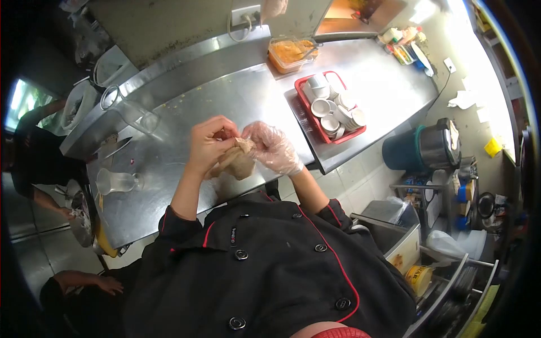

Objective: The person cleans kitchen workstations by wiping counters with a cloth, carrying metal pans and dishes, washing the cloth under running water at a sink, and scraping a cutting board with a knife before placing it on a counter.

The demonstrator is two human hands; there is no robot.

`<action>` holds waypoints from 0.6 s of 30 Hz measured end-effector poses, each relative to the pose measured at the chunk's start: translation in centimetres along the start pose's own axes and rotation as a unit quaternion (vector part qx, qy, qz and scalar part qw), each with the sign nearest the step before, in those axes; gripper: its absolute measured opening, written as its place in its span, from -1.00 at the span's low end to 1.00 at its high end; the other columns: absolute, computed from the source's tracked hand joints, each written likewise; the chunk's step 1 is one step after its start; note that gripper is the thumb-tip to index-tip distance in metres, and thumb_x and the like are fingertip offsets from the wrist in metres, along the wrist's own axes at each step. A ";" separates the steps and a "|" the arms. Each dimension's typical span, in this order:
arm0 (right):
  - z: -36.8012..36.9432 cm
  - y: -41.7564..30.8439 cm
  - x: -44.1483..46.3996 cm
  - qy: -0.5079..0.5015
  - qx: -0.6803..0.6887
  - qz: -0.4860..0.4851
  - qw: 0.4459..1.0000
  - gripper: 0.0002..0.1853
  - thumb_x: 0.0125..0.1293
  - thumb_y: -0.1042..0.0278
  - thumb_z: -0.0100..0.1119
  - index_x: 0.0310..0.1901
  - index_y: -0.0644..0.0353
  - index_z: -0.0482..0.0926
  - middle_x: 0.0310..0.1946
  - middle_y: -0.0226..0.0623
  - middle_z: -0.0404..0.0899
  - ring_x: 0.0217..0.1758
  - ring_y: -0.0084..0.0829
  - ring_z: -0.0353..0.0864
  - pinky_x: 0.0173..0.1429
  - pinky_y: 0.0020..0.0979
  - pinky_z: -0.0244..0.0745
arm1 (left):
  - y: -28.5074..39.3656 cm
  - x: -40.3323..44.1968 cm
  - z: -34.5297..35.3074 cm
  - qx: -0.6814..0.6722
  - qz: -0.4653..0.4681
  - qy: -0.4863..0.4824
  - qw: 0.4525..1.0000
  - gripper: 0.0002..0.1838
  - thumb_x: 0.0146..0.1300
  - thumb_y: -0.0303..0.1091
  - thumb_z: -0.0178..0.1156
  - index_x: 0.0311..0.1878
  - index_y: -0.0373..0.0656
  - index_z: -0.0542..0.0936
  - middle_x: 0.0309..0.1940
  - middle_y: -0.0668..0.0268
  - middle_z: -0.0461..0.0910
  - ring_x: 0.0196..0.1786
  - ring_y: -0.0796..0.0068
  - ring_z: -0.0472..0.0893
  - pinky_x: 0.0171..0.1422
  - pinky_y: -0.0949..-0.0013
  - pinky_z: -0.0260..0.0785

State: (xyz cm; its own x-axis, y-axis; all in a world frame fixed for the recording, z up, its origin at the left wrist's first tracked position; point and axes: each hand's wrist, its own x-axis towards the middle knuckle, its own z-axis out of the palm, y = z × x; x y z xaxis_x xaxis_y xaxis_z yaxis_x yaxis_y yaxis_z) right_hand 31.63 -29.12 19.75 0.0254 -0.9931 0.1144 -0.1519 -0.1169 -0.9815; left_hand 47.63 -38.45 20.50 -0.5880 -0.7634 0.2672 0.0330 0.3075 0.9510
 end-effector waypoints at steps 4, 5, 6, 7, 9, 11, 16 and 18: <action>-0.7 0.9 0.0 -0.056 -0.114 -0.063 0.990 -0.81 0.01 0.38 0.30 -0.33 0.18 0.53 -0.46 -0.35 0.42 -0.43 -0.43 0.39 -0.29 -0.43 0.30 | 0.6 0.0 -1.6 0.088 0.011 -0.062 0.994 -0.90 -0.13 -0.65 0.23 -0.49 -0.26 0.56 -0.48 0.35 0.49 -0.49 0.65 0.48 -0.40 0.58 0.32; -0.3 1.2 0.1 -0.044 -0.114 -0.162 0.979 -0.79 0.01 0.36 0.31 -0.32 0.18 0.52 -0.44 -0.32 0.44 -0.39 -0.37 0.42 -0.25 -0.40 0.31 | 1.0 0.1 -1.7 0.115 0.047 -0.071 0.990 -0.89 -0.12 -0.66 0.21 -0.48 -0.27 0.54 -0.47 0.34 0.49 -0.48 0.61 0.48 -0.39 0.57 0.32; -0.3 1.1 0.0 -0.053 -0.083 -0.186 0.978 -0.77 0.02 0.30 0.30 -0.32 0.20 0.52 -0.35 -0.25 0.47 -0.23 -0.29 0.42 -0.20 -0.31 0.31 | 1.4 0.2 -1.9 0.142 0.083 -0.079 0.983 -0.89 -0.10 -0.67 0.19 -0.47 -0.27 0.53 -0.46 0.33 0.49 -0.48 0.57 0.48 -0.38 0.56 0.32; -0.2 1.0 -0.1 -0.064 -0.053 -0.209 0.974 -0.73 0.04 0.24 0.30 -0.32 0.22 0.51 -0.27 -0.19 0.49 -0.07 -0.22 0.42 -0.14 -0.22 0.31 | 1.6 0.3 -1.9 0.169 0.119 -0.087 0.974 -0.89 -0.08 -0.68 0.17 -0.46 -0.27 0.52 -0.46 0.32 0.49 -0.47 0.53 0.49 -0.37 0.55 0.31; -1.7 2.2 -1.0 -0.071 -0.128 -0.113 0.983 -0.67 0.06 0.15 0.27 -0.30 0.24 0.50 -0.31 -0.15 0.48 -0.14 -0.19 0.43 -0.17 -0.23 0.32 | 1.6 0.5 -1.5 0.200 0.169 -0.063 0.963 -0.91 -0.01 -0.62 0.16 -0.40 -0.25 0.51 -0.49 0.29 0.48 -0.50 0.43 0.49 -0.35 0.50 0.32; -3.3 2.1 -1.6 -0.091 -0.190 -0.060 0.976 -0.58 0.09 0.02 0.22 -0.26 0.27 0.47 -0.41 -0.12 0.47 -0.28 -0.15 0.44 -0.21 -0.25 0.33 | 1.5 0.2 -1.5 0.203 0.142 -0.052 0.967 -0.93 0.06 -0.55 0.15 -0.35 -0.22 0.51 -0.51 0.27 0.48 -0.50 0.36 0.50 -0.34 0.45 0.33; -7.1 1.6 -5.0 -0.039 -0.372 -0.044 0.926 -0.71 -0.08 0.13 0.32 -0.44 0.19 0.57 -0.53 -0.17 0.44 -0.40 -0.18 0.45 -0.25 -0.22 0.35 | -0.3 -0.9 -1.2 0.259 0.045 -0.075 0.962 -0.89 0.15 -0.36 0.18 -0.32 -0.15 0.49 -0.55 0.20 0.51 -0.48 0.22 0.52 -0.35 0.29 0.36; -8.3 0.5 -7.4 0.066 -0.491 0.020 0.869 -0.85 -0.17 0.27 0.29 -0.55 0.13 0.59 -0.56 -0.18 0.44 -0.38 -0.14 0.46 -0.24 -0.19 0.36 | -0.6 -1.5 -0.2 0.221 0.052 -0.088 0.970 -0.86 0.14 -0.32 0.19 -0.32 -0.16 0.49 -0.56 0.19 0.51 -0.50 0.23 0.53 -0.37 0.31 0.35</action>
State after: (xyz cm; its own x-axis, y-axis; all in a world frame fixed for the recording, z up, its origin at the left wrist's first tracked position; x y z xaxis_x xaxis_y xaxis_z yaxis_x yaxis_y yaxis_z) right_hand 23.19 -21.88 19.71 -0.1023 -0.9811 0.1641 -0.9210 0.0311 -0.3883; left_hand 48.64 -37.54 19.57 -0.7297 -0.6187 0.2911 -0.2273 0.6210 0.7501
